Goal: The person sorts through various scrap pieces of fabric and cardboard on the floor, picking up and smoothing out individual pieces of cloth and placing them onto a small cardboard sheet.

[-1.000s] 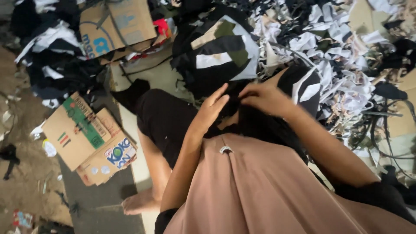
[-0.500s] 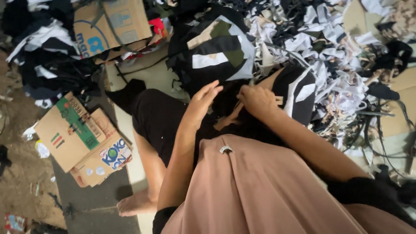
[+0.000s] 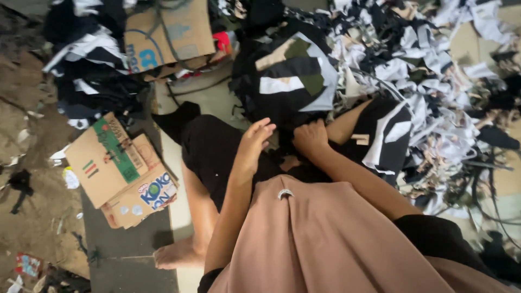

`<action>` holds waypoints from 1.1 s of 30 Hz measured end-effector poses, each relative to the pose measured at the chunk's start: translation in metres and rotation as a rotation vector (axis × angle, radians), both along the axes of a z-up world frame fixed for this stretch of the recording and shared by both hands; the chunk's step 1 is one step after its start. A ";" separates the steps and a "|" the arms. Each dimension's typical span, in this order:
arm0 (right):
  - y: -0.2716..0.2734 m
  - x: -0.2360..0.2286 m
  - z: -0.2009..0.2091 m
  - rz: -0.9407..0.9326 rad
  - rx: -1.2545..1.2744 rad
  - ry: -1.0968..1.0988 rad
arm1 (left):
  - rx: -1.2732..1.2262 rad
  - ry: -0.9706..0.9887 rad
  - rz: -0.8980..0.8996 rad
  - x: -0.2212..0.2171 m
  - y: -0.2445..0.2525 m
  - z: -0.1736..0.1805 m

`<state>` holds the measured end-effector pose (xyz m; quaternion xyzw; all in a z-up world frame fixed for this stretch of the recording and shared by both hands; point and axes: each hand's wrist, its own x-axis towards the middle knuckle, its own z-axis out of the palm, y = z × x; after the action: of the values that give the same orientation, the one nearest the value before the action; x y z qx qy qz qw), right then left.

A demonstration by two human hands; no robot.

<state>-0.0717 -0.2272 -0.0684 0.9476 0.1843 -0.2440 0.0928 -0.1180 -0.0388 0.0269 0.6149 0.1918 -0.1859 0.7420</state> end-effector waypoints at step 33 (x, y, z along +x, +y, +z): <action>-0.048 0.007 0.253 -0.379 1.432 0.371 | -0.086 -0.490 -0.093 0.038 -0.033 0.149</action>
<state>-0.0643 -0.2748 0.1850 0.7352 0.1442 -0.2320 -0.6204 -0.0802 -0.0719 0.1755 0.6176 -0.0304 -0.0735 0.7825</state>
